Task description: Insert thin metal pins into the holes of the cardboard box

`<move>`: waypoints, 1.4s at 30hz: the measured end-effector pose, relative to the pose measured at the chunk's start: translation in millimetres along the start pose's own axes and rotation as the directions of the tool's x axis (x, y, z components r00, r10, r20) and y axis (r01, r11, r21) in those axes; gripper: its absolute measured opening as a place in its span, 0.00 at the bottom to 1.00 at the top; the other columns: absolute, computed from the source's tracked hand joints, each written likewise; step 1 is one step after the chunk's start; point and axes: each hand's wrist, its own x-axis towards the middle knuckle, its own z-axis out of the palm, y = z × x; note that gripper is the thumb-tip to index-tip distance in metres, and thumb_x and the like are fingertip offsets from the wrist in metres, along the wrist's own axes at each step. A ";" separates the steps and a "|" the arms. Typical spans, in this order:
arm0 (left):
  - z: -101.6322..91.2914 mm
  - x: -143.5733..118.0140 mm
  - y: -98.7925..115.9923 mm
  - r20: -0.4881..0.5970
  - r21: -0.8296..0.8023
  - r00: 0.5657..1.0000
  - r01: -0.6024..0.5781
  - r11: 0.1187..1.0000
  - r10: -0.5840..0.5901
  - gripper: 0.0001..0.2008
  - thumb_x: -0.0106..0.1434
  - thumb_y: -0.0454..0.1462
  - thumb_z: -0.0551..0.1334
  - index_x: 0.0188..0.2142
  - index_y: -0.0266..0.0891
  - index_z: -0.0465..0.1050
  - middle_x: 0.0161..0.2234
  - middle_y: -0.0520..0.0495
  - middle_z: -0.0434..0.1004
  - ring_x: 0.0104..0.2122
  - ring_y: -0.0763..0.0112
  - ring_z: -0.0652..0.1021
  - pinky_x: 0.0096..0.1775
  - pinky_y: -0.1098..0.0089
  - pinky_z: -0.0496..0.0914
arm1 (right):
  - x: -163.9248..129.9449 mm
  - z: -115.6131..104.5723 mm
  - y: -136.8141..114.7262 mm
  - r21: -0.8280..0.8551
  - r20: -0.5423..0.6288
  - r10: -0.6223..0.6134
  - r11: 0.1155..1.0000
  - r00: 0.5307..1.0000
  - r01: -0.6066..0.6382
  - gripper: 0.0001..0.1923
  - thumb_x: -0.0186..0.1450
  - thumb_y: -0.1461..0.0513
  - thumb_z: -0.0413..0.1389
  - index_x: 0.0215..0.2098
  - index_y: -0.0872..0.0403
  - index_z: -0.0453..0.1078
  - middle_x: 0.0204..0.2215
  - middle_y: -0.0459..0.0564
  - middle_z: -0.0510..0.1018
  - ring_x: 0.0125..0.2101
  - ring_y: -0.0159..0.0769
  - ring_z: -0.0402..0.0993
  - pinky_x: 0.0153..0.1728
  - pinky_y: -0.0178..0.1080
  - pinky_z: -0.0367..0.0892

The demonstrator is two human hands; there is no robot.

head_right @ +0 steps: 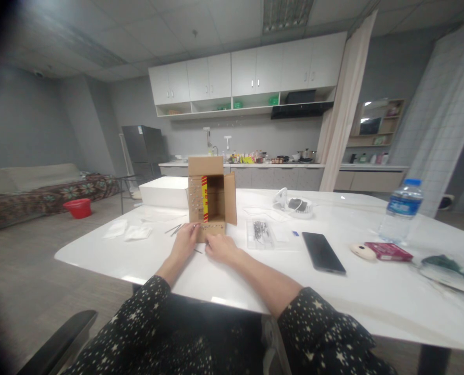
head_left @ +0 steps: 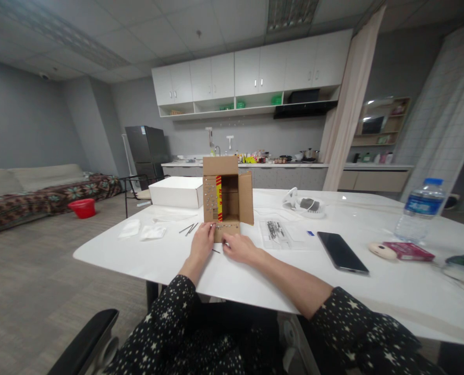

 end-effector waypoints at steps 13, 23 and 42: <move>-3.0 -0.8 5.4 0.039 0.039 0.999 0.006 0.999 -0.007 0.14 0.69 0.37 0.53 0.45 0.37 0.76 0.45 0.39 0.79 0.44 0.60 0.79 0.49 0.59 0.71 | 1.6 2.7 1.5 0.005 -0.012 -0.004 1.000 1.000 0.004 0.15 0.68 0.58 0.44 0.48 0.50 0.69 0.40 0.53 0.80 0.39 0.44 0.77 0.37 0.41 0.65; 0.8 -0.6 0.8 0.039 0.020 0.999 -0.038 0.999 0.037 0.13 0.68 0.36 0.53 0.44 0.38 0.76 0.43 0.40 0.79 0.43 0.61 0.79 0.48 0.60 0.72 | 1.9 2.3 1.4 0.010 -0.006 -0.006 1.000 1.000 0.006 0.15 0.68 0.58 0.45 0.48 0.50 0.68 0.40 0.53 0.80 0.40 0.44 0.77 0.37 0.41 0.65; -3.0 -1.4 3.8 0.018 0.122 1.000 0.016 0.992 -0.019 0.15 0.70 0.38 0.50 0.43 0.37 0.74 0.42 0.40 0.79 0.42 0.60 0.78 0.47 0.60 0.71 | 0.8 1.2 0.9 0.016 -0.001 0.001 1.000 1.000 -0.001 0.16 0.68 0.59 0.44 0.50 0.49 0.68 0.42 0.53 0.80 0.41 0.43 0.76 0.39 0.41 0.65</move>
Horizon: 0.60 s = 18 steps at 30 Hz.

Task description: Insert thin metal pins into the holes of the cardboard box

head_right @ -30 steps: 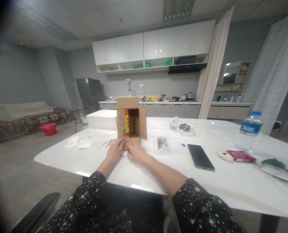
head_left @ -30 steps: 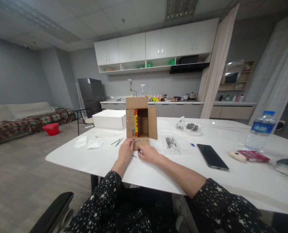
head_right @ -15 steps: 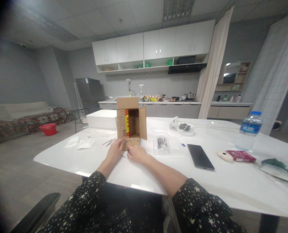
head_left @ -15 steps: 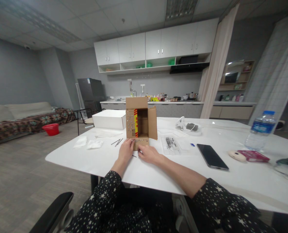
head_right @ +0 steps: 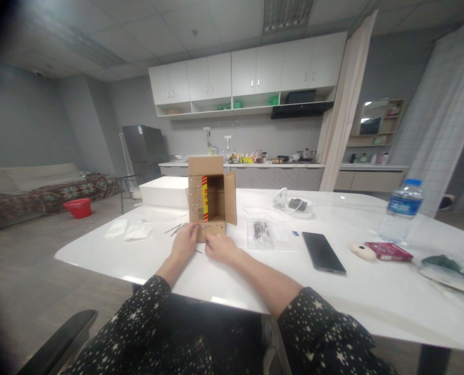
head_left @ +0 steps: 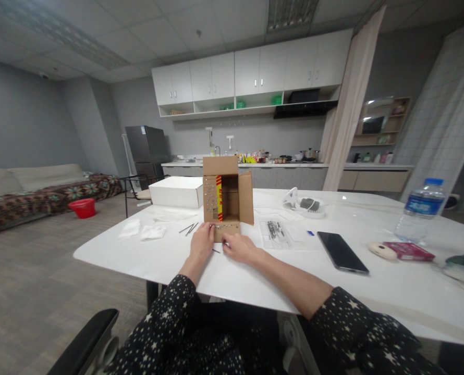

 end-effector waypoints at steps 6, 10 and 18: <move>0.7 0.1 -1.6 -0.001 0.019 1.000 0.003 1.000 -0.003 0.14 0.70 0.37 0.50 0.43 0.38 0.74 0.42 0.40 0.79 0.42 0.61 0.78 0.47 0.61 0.71 | -0.4 -0.7 -0.5 -0.005 0.001 0.001 1.000 1.000 0.000 0.16 0.68 0.59 0.44 0.50 0.49 0.68 0.42 0.53 0.80 0.40 0.43 0.76 0.38 0.40 0.64; 0.8 0.1 -2.2 0.000 0.022 1.000 0.015 1.000 -0.015 0.13 0.69 0.37 0.51 0.43 0.38 0.74 0.42 0.41 0.78 0.42 0.61 0.78 0.48 0.61 0.71 | -0.8 -1.8 -1.4 -0.008 -0.001 0.000 1.000 1.000 0.000 0.16 0.68 0.59 0.44 0.49 0.50 0.69 0.41 0.53 0.80 0.39 0.43 0.76 0.37 0.40 0.64; -0.1 -0.6 -1.3 0.011 0.036 0.999 0.033 0.999 -0.033 0.14 0.69 0.37 0.51 0.43 0.37 0.74 0.42 0.40 0.77 0.43 0.61 0.77 0.48 0.62 0.70 | -1.4 -3.2 -2.7 -0.005 0.008 0.013 1.000 1.000 -0.013 0.16 0.68 0.60 0.45 0.50 0.50 0.69 0.42 0.52 0.80 0.40 0.42 0.76 0.38 0.39 0.64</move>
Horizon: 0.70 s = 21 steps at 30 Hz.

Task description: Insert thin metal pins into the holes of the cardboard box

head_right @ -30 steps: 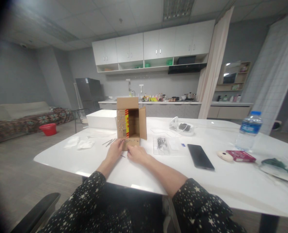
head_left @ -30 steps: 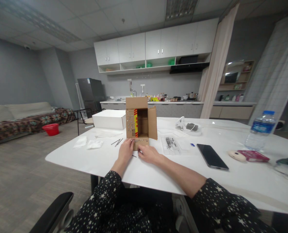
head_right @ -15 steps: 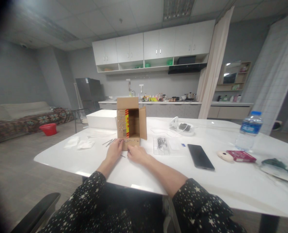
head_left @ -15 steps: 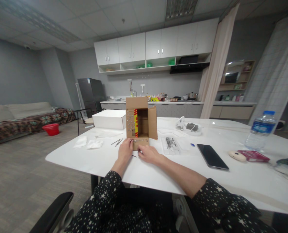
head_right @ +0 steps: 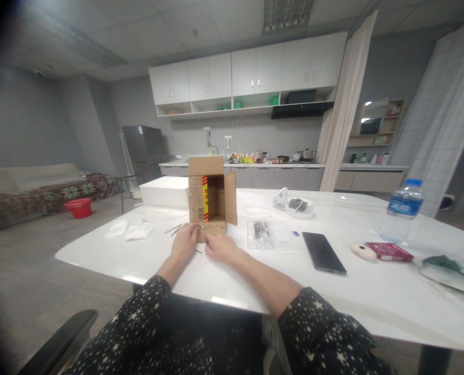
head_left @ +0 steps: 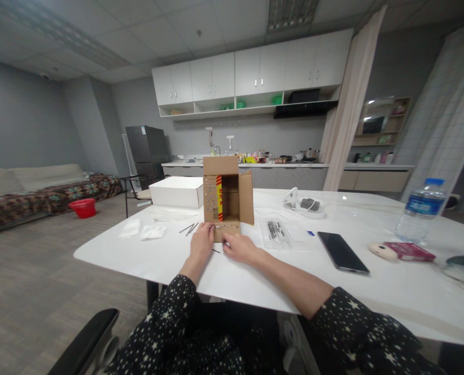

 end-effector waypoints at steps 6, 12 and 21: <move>-0.8 -0.9 1.1 0.010 0.002 1.000 0.007 1.000 -0.008 0.13 0.69 0.37 0.51 0.43 0.37 0.74 0.42 0.40 0.76 0.43 0.61 0.77 0.48 0.62 0.70 | -0.3 -0.3 -0.1 -0.001 -0.014 -0.012 1.000 1.000 0.012 0.16 0.68 0.60 0.45 0.49 0.50 0.69 0.41 0.53 0.80 0.40 0.44 0.77 0.37 0.40 0.64; 1.5 -0.9 -1.1 -0.004 -0.012 1.000 0.003 1.000 -0.003 0.13 0.69 0.37 0.51 0.43 0.38 0.74 0.41 0.41 0.75 0.42 0.61 0.77 0.47 0.62 0.70 | 0.2 0.3 0.0 0.004 -0.006 -0.004 1.000 1.000 0.004 0.16 0.68 0.59 0.45 0.50 0.50 0.69 0.42 0.53 0.80 0.41 0.43 0.77 0.38 0.40 0.65; -0.6 -0.8 2.4 -0.006 -0.056 1.000 0.000 0.998 0.000 0.12 0.68 0.38 0.52 0.42 0.38 0.74 0.41 0.41 0.76 0.42 0.61 0.77 0.47 0.60 0.71 | 0.4 1.7 0.6 0.000 -0.008 -0.009 1.000 1.000 0.009 0.16 0.69 0.58 0.44 0.49 0.50 0.69 0.41 0.53 0.80 0.40 0.43 0.77 0.38 0.40 0.64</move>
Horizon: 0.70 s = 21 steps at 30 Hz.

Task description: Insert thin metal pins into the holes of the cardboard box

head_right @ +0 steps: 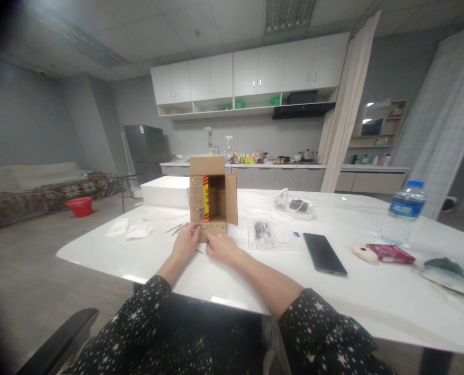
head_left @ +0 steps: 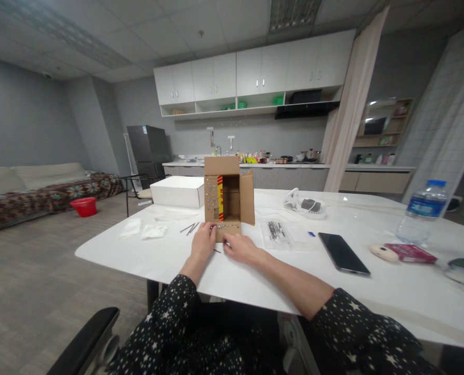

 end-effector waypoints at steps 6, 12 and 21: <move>0.1 -0.3 -0.3 -0.012 -0.011 1.000 0.002 1.000 -0.002 0.13 0.68 0.38 0.52 0.41 0.38 0.74 0.40 0.41 0.76 0.41 0.61 0.77 0.47 0.60 0.71 | -0.4 0.2 -0.6 -0.004 0.002 0.002 1.000 1.000 -0.002 0.16 0.69 0.59 0.44 0.49 0.50 0.69 0.41 0.53 0.80 0.40 0.42 0.76 0.38 0.40 0.64; 0.1 0.3 -0.6 -0.021 -0.032 1.000 0.002 0.999 -0.003 0.11 0.68 0.38 0.53 0.42 0.39 0.73 0.40 0.42 0.76 0.41 0.61 0.77 0.46 0.61 0.71 | 0.1 -0.1 -0.9 -0.004 0.008 0.006 1.000 1.000 -0.006 0.16 0.69 0.58 0.44 0.49 0.50 0.69 0.41 0.53 0.80 0.41 0.42 0.76 0.38 0.40 0.64; -3.0 -3.6 11.0 0.152 0.193 0.988 -0.052 0.980 0.023 0.09 0.68 0.35 0.52 0.41 0.39 0.71 0.42 0.39 0.77 0.40 0.60 0.78 0.43 0.63 0.68 | 1.0 1.7 1.6 -0.015 0.005 -0.005 1.000 1.000 0.005 0.16 0.69 0.58 0.44 0.50 0.51 0.68 0.42 0.53 0.80 0.40 0.43 0.76 0.38 0.40 0.64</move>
